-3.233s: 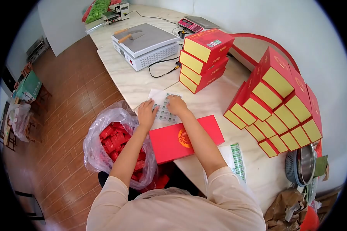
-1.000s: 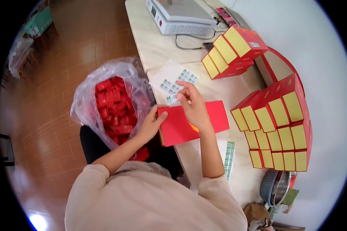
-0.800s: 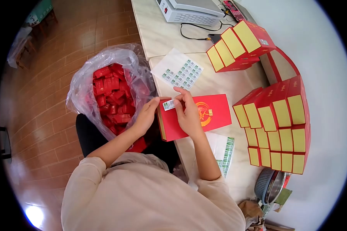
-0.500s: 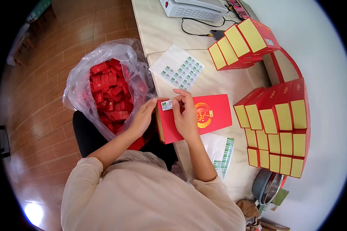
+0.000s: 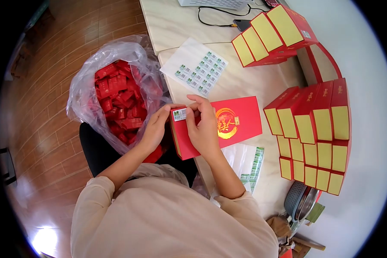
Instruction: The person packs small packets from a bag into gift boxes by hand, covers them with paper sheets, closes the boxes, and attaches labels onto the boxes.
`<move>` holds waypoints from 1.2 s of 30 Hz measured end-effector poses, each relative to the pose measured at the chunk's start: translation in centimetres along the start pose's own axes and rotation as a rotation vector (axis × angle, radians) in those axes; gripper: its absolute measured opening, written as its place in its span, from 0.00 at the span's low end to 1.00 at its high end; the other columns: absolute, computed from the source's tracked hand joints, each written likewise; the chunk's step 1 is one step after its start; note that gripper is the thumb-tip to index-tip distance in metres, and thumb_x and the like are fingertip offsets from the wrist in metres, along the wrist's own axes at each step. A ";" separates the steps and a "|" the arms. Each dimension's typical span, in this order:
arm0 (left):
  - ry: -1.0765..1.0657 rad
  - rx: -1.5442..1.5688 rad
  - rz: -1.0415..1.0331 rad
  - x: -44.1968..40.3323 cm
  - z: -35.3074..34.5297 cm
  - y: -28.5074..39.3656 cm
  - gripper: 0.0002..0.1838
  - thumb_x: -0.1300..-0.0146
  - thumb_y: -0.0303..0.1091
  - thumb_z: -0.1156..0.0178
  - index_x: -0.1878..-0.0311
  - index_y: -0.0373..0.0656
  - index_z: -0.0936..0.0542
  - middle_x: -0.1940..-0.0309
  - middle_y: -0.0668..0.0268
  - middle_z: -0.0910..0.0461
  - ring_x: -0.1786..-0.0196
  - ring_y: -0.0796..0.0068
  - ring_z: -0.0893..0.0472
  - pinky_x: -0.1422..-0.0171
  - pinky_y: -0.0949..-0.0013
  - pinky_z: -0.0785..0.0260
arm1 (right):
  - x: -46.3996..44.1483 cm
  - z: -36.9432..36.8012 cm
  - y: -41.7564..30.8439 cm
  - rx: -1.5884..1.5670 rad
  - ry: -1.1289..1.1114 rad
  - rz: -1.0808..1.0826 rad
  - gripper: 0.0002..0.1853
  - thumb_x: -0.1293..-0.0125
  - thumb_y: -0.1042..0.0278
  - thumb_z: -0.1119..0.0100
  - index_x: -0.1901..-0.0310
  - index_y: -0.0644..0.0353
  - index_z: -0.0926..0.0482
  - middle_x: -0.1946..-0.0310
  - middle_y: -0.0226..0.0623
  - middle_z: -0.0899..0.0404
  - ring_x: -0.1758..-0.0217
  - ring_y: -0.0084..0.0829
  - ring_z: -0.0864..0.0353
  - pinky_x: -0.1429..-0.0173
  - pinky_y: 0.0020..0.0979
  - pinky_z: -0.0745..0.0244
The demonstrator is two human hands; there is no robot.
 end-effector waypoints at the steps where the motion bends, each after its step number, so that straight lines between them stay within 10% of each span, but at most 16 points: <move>1: 0.001 0.015 -0.002 -0.1 0.1 -0.2 0.24 0.23 0.44 0.63 0.45 0.34 0.25 0.49 0.61 0.22 0.46 0.74 0.25 0.37 0.70 0.36 | 0.0 0.0 0.1 0.000 0.002 -0.003 0.16 0.37 0.81 0.45 0.47 0.61 0.28 0.70 0.35 0.24 0.66 0.28 0.29 0.57 0.30 0.31; 36: -0.094 -0.125 -0.086 0.3 -0.6 0.5 0.18 0.27 0.35 0.54 0.40 0.37 0.29 0.46 0.64 0.25 0.43 0.78 0.28 0.37 0.72 0.39 | 0.0 -0.2 -1.5 0.168 0.030 0.146 0.19 0.42 0.81 0.43 0.48 0.63 0.27 0.67 0.40 0.24 0.61 0.41 0.28 0.56 0.39 0.37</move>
Point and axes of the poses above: each hand's wrist, its own x-axis away from the middle knuckle, its own z-axis out of the back of the hand, y = z × x, the point moved 9 cm from there along -x, towards the middle knuckle
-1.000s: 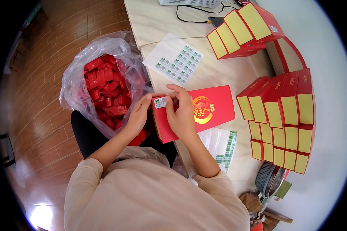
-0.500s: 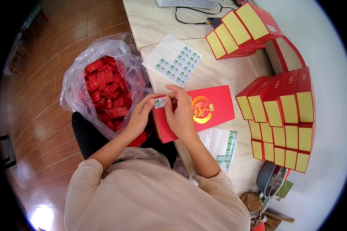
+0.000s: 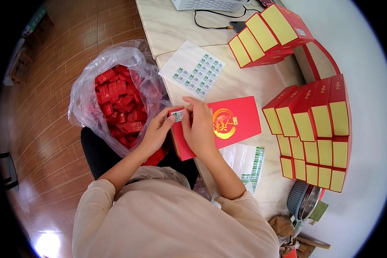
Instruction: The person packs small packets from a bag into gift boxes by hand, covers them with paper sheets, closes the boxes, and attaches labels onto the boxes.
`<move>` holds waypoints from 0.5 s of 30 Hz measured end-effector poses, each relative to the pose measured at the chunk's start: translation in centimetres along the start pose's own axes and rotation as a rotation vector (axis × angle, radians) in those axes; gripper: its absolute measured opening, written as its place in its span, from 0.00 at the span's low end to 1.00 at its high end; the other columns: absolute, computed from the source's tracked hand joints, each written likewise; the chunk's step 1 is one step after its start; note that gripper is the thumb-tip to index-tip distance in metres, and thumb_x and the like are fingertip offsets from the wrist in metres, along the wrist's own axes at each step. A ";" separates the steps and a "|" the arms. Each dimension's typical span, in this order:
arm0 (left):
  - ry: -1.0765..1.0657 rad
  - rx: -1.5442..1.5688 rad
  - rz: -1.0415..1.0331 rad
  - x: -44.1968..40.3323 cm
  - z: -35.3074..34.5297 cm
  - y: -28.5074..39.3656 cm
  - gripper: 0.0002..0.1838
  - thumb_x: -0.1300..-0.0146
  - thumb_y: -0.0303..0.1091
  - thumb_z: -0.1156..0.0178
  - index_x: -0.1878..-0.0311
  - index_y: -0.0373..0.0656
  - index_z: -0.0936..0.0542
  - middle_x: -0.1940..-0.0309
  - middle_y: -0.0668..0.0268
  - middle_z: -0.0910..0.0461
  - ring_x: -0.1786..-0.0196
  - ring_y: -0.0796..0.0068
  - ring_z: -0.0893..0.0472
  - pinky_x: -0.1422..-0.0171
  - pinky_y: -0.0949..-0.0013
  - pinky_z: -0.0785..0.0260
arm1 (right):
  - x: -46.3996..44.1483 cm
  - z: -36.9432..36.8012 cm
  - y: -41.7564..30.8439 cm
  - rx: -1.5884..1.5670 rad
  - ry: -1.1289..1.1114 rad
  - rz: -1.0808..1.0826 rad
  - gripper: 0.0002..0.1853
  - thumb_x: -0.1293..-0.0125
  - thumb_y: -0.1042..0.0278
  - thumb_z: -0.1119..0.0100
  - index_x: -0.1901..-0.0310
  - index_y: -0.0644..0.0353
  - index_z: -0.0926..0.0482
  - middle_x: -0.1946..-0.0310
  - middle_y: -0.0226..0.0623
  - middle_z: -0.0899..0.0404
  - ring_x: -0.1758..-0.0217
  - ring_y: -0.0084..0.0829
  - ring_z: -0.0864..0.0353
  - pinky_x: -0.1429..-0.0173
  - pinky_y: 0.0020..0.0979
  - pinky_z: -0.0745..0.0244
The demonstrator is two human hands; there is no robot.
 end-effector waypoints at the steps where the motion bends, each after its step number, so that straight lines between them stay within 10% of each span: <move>1: -0.004 -0.003 0.000 0.0 -0.1 0.1 0.17 0.28 0.34 0.54 0.40 0.37 0.29 0.47 0.64 0.25 0.43 0.78 0.28 0.37 0.72 0.39 | 0.0 -0.1 0.0 0.000 0.001 0.001 0.19 0.42 0.81 0.43 0.48 0.63 0.27 0.67 0.40 0.24 0.61 0.41 0.28 0.56 0.39 0.37; 15: 0.085 -0.068 -0.026 -0.8 0.7 0.0 0.17 0.26 0.39 0.55 0.49 0.35 0.24 0.58 0.65 0.21 0.53 0.80 0.26 0.43 0.76 0.37 | -0.6 1.5 1.6 0.462 0.081 -0.068 0.22 0.42 0.74 0.45 0.44 0.63 0.29 0.62 0.43 0.28 0.57 0.42 0.31 0.54 0.41 0.38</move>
Point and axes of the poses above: each hand's wrist, its own x-axis away from the middle knuckle, its own z-axis out of the back of the hand, y = z × x, the point moved 9 cm from there along -x, towards the middle knuckle
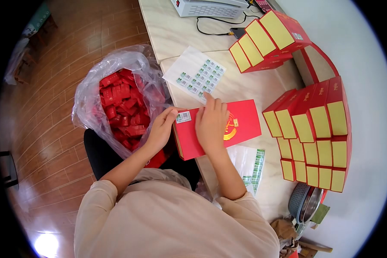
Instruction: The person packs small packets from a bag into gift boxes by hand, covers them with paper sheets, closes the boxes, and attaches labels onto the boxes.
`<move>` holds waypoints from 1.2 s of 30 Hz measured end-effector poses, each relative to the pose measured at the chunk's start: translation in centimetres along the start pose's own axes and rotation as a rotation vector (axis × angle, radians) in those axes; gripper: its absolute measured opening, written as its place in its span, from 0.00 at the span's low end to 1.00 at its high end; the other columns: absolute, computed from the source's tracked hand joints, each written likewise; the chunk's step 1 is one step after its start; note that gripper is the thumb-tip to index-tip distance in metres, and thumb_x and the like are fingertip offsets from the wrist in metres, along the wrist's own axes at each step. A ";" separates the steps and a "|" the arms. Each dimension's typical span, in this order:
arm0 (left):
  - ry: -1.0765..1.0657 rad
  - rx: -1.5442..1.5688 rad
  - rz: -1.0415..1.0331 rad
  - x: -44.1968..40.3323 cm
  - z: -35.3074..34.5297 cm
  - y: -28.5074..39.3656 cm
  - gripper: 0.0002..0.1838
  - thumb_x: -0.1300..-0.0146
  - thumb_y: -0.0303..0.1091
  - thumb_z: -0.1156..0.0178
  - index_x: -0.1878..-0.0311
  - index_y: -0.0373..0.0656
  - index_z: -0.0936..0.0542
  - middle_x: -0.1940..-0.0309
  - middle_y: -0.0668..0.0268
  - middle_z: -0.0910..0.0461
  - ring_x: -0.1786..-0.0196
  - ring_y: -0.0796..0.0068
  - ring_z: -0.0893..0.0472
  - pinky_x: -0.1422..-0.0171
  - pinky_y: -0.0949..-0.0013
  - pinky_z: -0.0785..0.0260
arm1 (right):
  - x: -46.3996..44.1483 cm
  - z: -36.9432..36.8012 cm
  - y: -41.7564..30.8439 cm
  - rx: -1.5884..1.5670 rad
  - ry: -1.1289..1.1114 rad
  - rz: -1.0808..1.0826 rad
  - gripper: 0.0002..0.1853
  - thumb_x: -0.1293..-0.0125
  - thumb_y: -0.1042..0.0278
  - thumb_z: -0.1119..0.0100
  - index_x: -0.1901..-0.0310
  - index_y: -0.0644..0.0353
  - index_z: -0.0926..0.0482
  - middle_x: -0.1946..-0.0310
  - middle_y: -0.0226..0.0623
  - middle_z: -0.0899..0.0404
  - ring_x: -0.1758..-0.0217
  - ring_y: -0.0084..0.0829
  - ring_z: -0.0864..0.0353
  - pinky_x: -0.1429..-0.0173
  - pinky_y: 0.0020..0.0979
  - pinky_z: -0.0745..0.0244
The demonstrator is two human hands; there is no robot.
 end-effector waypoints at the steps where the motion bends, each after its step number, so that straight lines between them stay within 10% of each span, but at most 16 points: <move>1: 0.008 0.004 0.001 -0.1 0.1 0.0 0.18 0.26 0.40 0.56 0.50 0.35 0.23 0.61 0.66 0.21 0.54 0.80 0.25 0.45 0.76 0.36 | -0.2 -0.2 0.8 0.000 0.004 0.004 0.22 0.42 0.74 0.45 0.44 0.63 0.29 0.62 0.43 0.28 0.57 0.42 0.31 0.54 0.41 0.38; 11: -0.089 -0.178 0.011 -0.8 -2.1 2.7 0.18 0.40 0.37 0.33 0.52 0.37 0.23 0.61 0.67 0.21 0.56 0.82 0.24 0.52 0.74 0.30 | -0.4 -0.1 1.2 -0.067 0.066 0.063 0.16 0.42 0.77 0.45 0.50 0.62 0.26 0.64 0.41 0.26 0.59 0.42 0.30 0.56 0.40 0.38; 19: 0.029 0.098 0.118 -1.3 1.6 -3.8 0.31 0.24 0.51 0.68 0.52 0.38 0.19 0.55 0.61 0.18 0.54 0.72 0.20 0.47 0.67 0.30 | -0.4 -0.2 1.8 -0.091 0.085 0.038 0.12 0.41 0.75 0.44 0.54 0.61 0.24 0.64 0.40 0.26 0.58 0.42 0.29 0.54 0.41 0.37; 36: -0.282 0.288 0.376 4.7 -1.4 -4.2 0.33 0.28 0.61 0.65 0.35 0.42 0.38 0.48 0.56 0.28 0.53 0.66 0.21 0.47 0.64 0.26 | 10.1 4.1 -6.2 -0.078 -0.173 0.254 0.41 0.50 0.55 0.28 0.36 0.60 0.35 0.31 0.46 0.40 0.30 0.51 0.41 0.28 0.50 0.50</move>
Point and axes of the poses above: each hand's wrist, its own x-axis away from the middle knuckle, its own z-axis out of the back of the hand, y = z × x, the point moved 9 cm from there along -x, towards the middle knuckle
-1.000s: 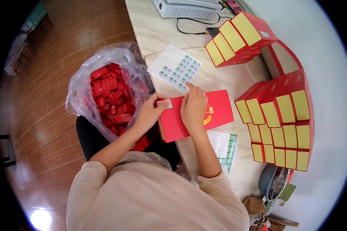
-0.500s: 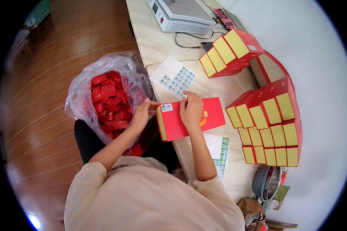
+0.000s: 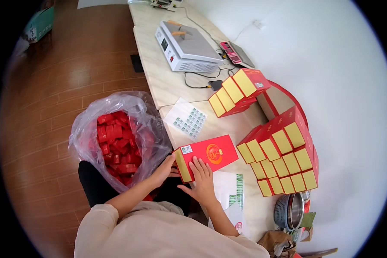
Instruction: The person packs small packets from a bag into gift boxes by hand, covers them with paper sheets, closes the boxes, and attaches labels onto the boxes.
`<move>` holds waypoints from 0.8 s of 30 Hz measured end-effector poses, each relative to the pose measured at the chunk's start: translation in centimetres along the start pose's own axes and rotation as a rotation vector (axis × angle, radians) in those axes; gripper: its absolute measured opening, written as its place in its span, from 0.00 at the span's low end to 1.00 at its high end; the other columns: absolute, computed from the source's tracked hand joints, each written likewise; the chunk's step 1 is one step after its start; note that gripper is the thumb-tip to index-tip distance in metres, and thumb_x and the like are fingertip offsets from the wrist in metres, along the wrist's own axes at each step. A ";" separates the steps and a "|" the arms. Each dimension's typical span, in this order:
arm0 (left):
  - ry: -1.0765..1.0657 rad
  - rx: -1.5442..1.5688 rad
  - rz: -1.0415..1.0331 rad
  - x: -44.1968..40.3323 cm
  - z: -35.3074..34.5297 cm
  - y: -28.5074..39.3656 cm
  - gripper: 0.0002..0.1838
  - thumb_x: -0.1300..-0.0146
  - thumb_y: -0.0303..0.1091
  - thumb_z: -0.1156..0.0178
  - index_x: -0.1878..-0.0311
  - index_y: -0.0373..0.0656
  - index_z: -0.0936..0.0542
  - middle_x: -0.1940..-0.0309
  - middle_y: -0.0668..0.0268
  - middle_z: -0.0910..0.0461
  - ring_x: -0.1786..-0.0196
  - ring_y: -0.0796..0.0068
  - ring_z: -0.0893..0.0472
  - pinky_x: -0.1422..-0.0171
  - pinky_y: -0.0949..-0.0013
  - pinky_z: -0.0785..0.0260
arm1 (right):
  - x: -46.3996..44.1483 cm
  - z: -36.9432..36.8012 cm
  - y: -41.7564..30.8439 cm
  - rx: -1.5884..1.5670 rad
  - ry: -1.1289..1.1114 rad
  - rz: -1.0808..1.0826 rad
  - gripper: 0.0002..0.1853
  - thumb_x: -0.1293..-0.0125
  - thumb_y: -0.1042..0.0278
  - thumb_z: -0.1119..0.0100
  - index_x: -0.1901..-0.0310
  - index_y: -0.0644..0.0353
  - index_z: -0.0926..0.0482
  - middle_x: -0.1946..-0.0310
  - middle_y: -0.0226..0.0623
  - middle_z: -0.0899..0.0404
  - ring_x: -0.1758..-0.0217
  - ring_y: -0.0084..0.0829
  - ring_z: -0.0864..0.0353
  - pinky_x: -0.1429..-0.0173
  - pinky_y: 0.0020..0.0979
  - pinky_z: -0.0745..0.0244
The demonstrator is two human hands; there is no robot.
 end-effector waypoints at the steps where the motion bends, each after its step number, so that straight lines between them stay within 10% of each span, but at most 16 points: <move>1: 0.000 0.014 0.010 0.4 -0.5 0.8 0.33 0.28 0.62 0.65 0.36 0.42 0.38 0.48 0.56 0.28 0.53 0.66 0.22 0.46 0.64 0.27 | 0.4 0.0 0.2 0.010 0.015 -0.001 0.41 0.50 0.55 0.28 0.36 0.60 0.35 0.31 0.46 0.40 0.30 0.51 0.41 0.28 0.50 0.50; 4: -0.091 0.019 -0.037 1.7 -3.5 4.0 0.31 0.27 0.59 0.65 0.34 0.43 0.40 0.47 0.56 0.28 0.47 0.63 0.23 0.43 0.62 0.28 | 2.0 2.4 1.1 0.132 0.441 0.004 0.49 0.64 0.67 0.21 0.37 0.59 0.39 0.40 0.50 0.33 0.36 0.52 0.34 0.32 0.56 0.44; 11: -0.269 -0.260 -0.395 4.2 -9.0 11.1 0.32 0.24 0.48 0.61 0.25 0.42 0.53 0.29 0.55 0.42 0.29 0.63 0.38 0.24 0.61 0.54 | 1.2 12.4 8.8 0.008 0.903 -0.311 0.40 0.52 0.69 0.25 0.39 0.65 0.38 0.44 0.45 0.29 0.41 0.37 0.28 0.39 0.34 0.31; 15: -0.062 -0.509 -0.563 3.1 -5.7 10.2 0.34 0.27 0.41 0.53 0.26 0.36 0.53 0.28 0.50 0.47 0.24 0.61 0.49 0.23 0.62 0.58 | 3.6 16.6 13.8 -0.747 1.304 -0.534 0.31 0.39 0.66 0.32 0.39 0.65 0.38 0.48 0.39 0.28 0.50 0.27 0.24 0.50 0.25 0.25; 24: 0.052 -1.037 -0.594 2.2 -5.3 6.8 0.33 0.29 0.42 0.51 0.25 0.45 0.48 0.27 0.41 0.60 0.24 0.45 0.57 0.23 0.53 0.64 | 3.4 0.4 24.4 -1.491 0.971 -0.928 0.17 0.34 0.53 0.41 0.51 0.53 0.24 0.59 0.28 0.21 0.61 0.21 0.26 0.55 0.25 0.32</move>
Point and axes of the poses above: each hand's wrist, its own x-axis away from the middle knuckle, its own z-axis out of the back of the hand, y = z × x, the point moved 9 cm from there along -x, towards the middle knuckle
